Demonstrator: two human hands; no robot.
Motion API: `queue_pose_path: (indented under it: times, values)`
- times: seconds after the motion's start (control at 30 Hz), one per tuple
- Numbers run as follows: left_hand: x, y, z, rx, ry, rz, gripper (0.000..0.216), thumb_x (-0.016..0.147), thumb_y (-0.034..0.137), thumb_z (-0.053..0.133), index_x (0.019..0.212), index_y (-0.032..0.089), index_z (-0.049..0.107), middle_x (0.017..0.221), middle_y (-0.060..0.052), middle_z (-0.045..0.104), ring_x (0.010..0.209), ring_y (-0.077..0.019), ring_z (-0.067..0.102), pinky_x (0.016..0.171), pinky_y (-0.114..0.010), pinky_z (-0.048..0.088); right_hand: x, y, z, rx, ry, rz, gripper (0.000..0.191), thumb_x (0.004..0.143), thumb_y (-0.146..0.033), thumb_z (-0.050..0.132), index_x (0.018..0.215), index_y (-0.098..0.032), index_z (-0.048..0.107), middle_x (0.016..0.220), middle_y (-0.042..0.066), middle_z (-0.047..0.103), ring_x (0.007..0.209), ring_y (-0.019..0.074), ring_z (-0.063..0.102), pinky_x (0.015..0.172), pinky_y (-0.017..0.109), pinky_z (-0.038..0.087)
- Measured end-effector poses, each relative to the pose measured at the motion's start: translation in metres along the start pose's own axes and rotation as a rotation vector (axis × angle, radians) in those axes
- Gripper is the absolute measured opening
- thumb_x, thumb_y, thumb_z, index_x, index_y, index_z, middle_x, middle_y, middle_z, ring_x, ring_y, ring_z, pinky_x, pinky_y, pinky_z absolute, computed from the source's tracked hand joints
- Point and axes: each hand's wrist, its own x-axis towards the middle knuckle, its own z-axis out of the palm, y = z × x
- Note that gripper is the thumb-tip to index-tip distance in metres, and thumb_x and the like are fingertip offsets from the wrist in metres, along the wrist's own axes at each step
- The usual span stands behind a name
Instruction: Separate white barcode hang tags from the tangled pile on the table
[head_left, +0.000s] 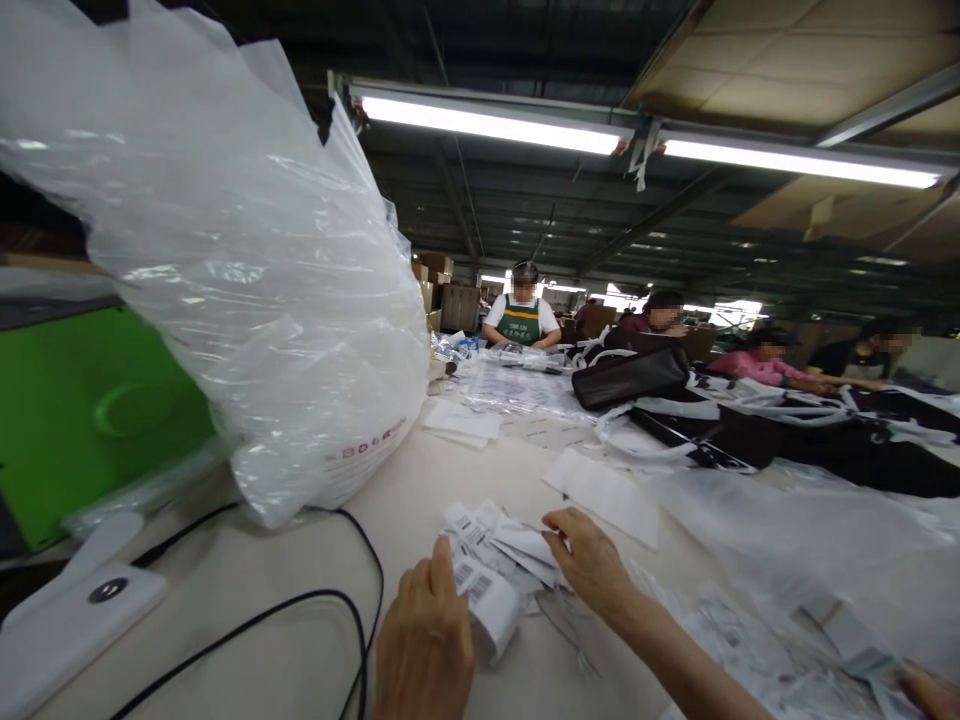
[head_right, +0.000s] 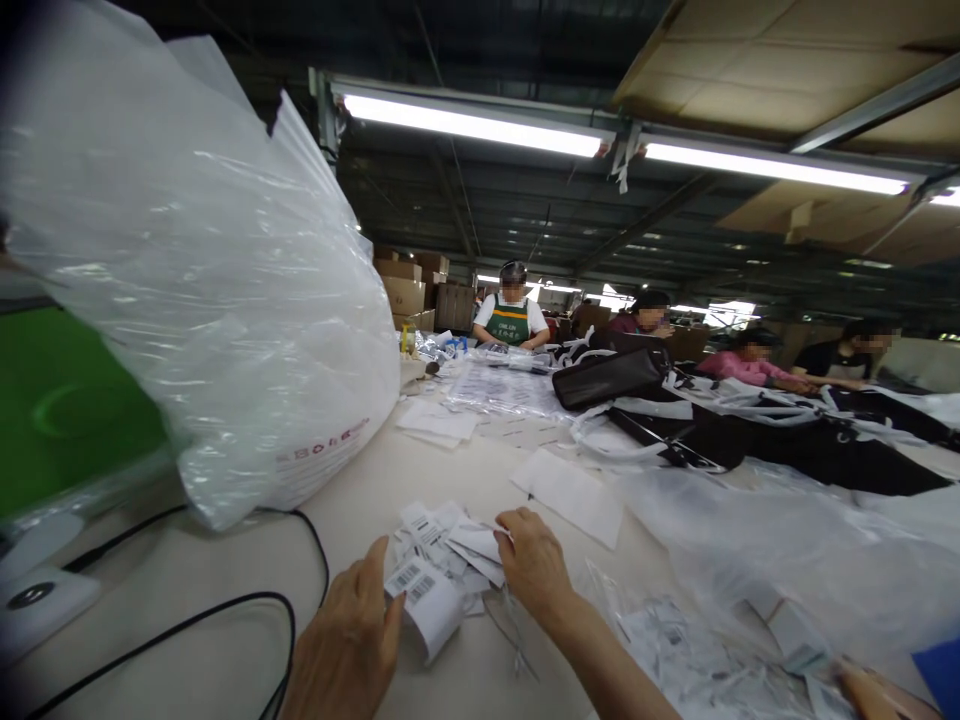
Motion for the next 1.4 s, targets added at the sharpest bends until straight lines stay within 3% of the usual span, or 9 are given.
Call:
queue_pose_path:
  times: [0.17,0.43,0.57,0.77,1.0,1.17,1.23,1.3,1.4]
  values:
    - [-0.005,0.003,0.020,-0.019,0.261,0.142,0.036,0.081,0.013,0.040,0.116,0.009,0.042,0.088,-0.011,0.060,0.078,-0.0224,0.057,0.068,-0.033,0.046,0.020,-0.014,0.015,-0.138,-0.111,-0.169,0.020,0.078,-0.007,0.048,0.076,-0.016,0.065,0.087,0.011,0.067,0.088,0.0229,0.057,0.079,0.034,0.038]
    - [-0.003,0.010,0.026,-0.121,0.297,0.115,0.036,0.077,0.010,0.038,0.113,0.005,0.043,0.084,-0.013,0.060,0.073,-0.0247,0.056,0.064,-0.037,0.046,0.034,-0.013,0.028,-0.105,-0.068,-0.103,0.016,0.079,-0.005,0.044,0.076,-0.015,0.057,0.080,0.005,0.063,0.082,0.0185,0.056,0.077,0.035,0.040]
    - [-0.003,0.011,0.025,-0.214,0.284,0.099,0.034,0.078,0.011,0.037,0.110,0.006,0.047,0.084,-0.014,0.060,0.074,-0.0257,0.057,0.065,-0.039,0.047,0.039,-0.013,0.007,0.071,-0.010,-0.038,0.017,0.079,-0.010,0.034,0.075,-0.019,0.048,0.069,0.002,0.060,0.067,0.0163,0.057,0.065,0.029,0.043]
    - [-0.005,0.015,0.021,-0.577,0.208,0.023,0.034,0.077,0.018,0.041,0.110,0.012,0.049,0.087,-0.012,0.061,0.082,-0.0242,0.057,0.072,-0.038,0.048,0.032,-0.028,-0.046,0.296,0.033,-0.118,0.013,0.080,-0.019,0.034,0.073,-0.021,0.045,0.060,-0.003,0.054,0.058,0.0131,0.055,0.056,0.023,0.043]
    - [-0.009,0.028,0.001,-1.056,-0.018,-0.150,0.069,0.066,0.036,0.060,0.125,0.013,0.034,0.118,-0.017,0.053,0.108,-0.0278,0.049,0.087,-0.043,0.041,-0.007,-0.054,-0.096,0.316,0.066,-0.254,0.012,0.080,-0.018,0.043,0.075,-0.021,0.053,0.059,-0.005,0.049,0.055,0.0114,0.046,0.054,0.023,0.036]
    - [-0.017,0.041,-0.009,-1.315,-0.208,-0.106,0.089,0.053,0.032,0.072,0.130,0.017,0.029,0.127,-0.014,0.049,0.120,-0.0280,0.040,0.098,-0.042,0.031,-0.038,-0.073,-0.121,0.257,0.053,-0.371,0.014,0.081,-0.013,0.044,0.081,-0.019,0.057,0.066,-0.002,0.058,0.059,0.0108,0.051,0.055,0.021,0.038]
    - [-0.018,0.046,-0.013,-1.451,-0.320,-0.105,0.085,0.049,0.025,0.073,0.125,0.018,0.036,0.114,-0.010,0.059,0.106,-0.0260,0.051,0.091,-0.039,0.038,-0.049,-0.079,-0.129,0.241,0.035,-0.392,0.016,0.081,-0.013,0.044,0.082,-0.019,0.059,0.069,-0.001,0.061,0.062,0.0111,0.053,0.058,0.021,0.039]
    - [-0.018,0.051,-0.016,-1.552,-0.503,-0.140,0.073,0.045,0.020,0.072,0.113,0.017,0.047,0.089,-0.005,0.067,0.081,-0.0218,0.060,0.073,-0.033,0.046,-0.057,-0.085,-0.135,0.226,0.018,-0.407,0.017,0.080,-0.011,0.045,0.082,-0.019,0.060,0.071,0.000,0.063,0.065,0.0113,0.055,0.060,0.021,0.040]
    - [-0.019,0.055,-0.019,-1.526,-0.768,-0.212,0.041,0.044,0.021,0.072,0.082,0.013,0.061,0.059,-0.001,0.063,0.053,-0.0152,0.055,0.051,-0.027,0.044,-0.068,-0.090,-0.143,0.208,-0.003,-0.416,0.019,0.079,-0.008,0.046,0.083,-0.018,0.062,0.073,0.000,0.063,0.065,0.0111,0.055,0.059,0.020,0.040]
